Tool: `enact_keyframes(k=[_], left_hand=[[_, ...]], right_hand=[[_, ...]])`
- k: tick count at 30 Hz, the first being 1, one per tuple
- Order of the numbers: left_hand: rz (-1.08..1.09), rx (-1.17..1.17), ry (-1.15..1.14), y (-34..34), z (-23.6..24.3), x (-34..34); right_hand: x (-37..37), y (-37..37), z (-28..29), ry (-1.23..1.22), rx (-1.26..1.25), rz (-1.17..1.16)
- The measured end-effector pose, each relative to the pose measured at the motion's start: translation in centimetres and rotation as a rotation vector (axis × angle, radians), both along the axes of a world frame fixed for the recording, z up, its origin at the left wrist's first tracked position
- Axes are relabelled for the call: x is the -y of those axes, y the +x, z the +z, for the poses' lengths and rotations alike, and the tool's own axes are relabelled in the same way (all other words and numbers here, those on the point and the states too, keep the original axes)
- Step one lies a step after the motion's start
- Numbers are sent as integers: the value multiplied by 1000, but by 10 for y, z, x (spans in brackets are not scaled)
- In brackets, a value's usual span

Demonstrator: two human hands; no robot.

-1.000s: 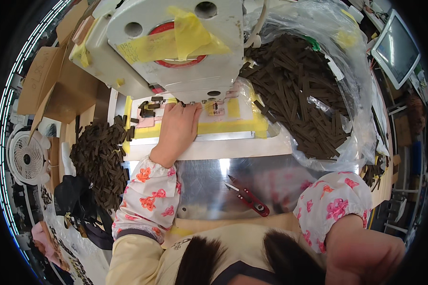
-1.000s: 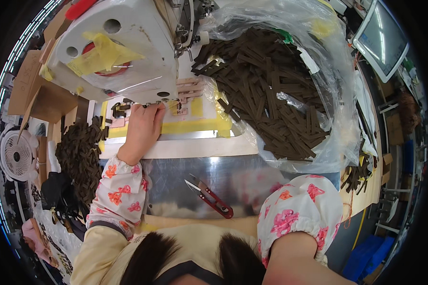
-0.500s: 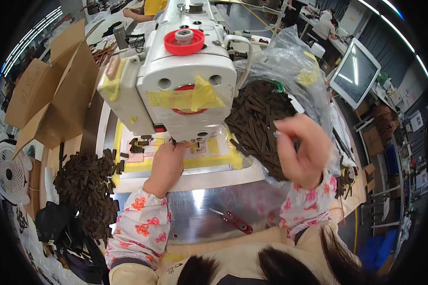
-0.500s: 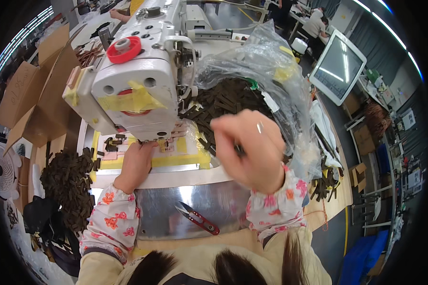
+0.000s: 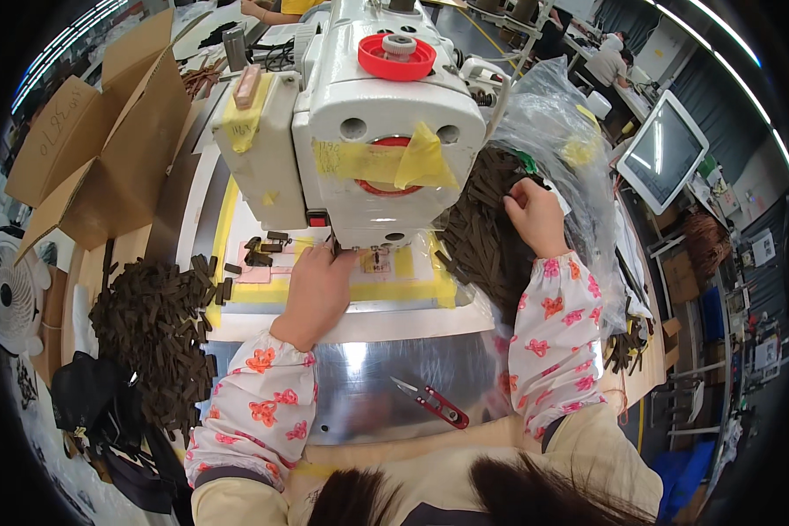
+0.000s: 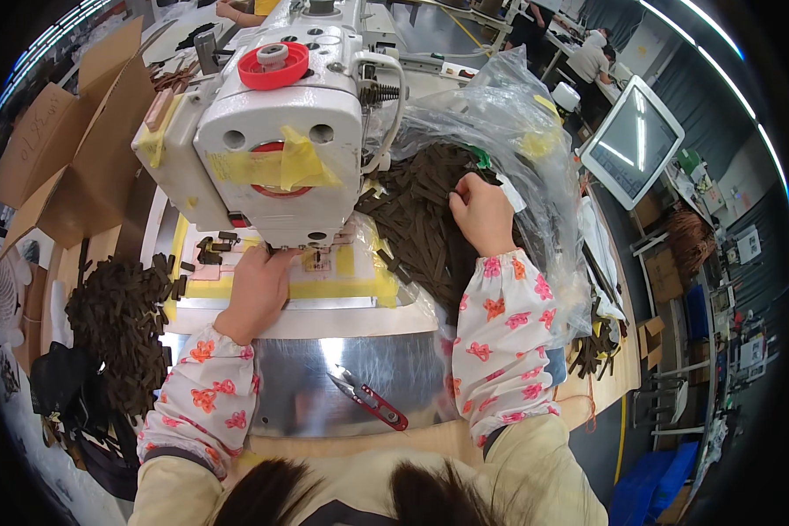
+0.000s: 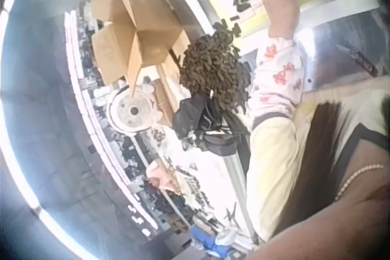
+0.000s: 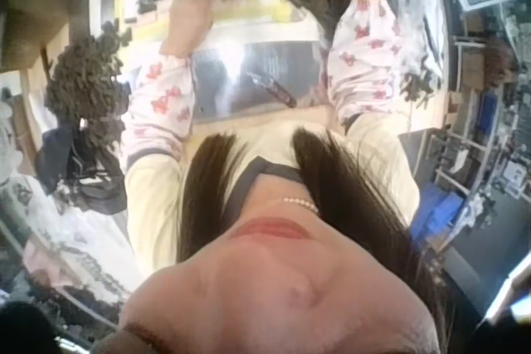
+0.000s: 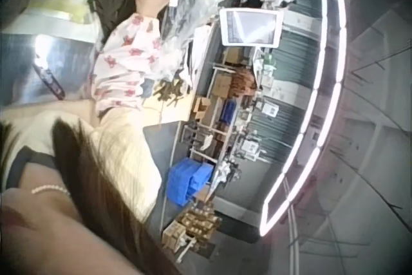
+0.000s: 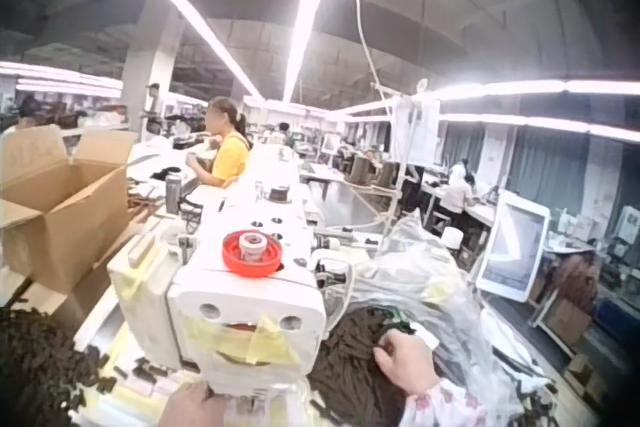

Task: The person picks up fabric strips, positions them under a sewing machine needle, and stitches them.

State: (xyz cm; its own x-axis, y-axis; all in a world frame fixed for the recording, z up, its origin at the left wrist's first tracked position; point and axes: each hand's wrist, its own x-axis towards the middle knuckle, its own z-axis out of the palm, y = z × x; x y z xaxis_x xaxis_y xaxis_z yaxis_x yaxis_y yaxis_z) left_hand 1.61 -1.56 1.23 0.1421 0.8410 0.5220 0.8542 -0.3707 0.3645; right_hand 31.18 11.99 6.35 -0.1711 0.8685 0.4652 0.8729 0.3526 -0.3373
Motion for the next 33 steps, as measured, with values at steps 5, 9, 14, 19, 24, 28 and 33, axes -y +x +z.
enact_keyframes(k=[5,9,14,19,24,28,33], left_hand=[[-54,58,51,3,-7,-8],[9,71,-59,2,-7,-4],[17,37,30,-5,-8,-12],[-11,32,-16,-8,-13,-10],[-32,70,-19,-7,-11,-10],[-39,55,-25,-4,-9,-9],[-93,39,-50,-6,-7,-9]], right_hand=[[33,-17,36,-55,-134,188],[64,-55,36,-516,-266,739],[61,-81,-15,-447,-365,808],[46,-78,-39,-275,-187,859],[40,-74,-39,-259,-116,860],[38,-74,-44,-221,-106,870],[41,-81,-53,-106,-181,842]])
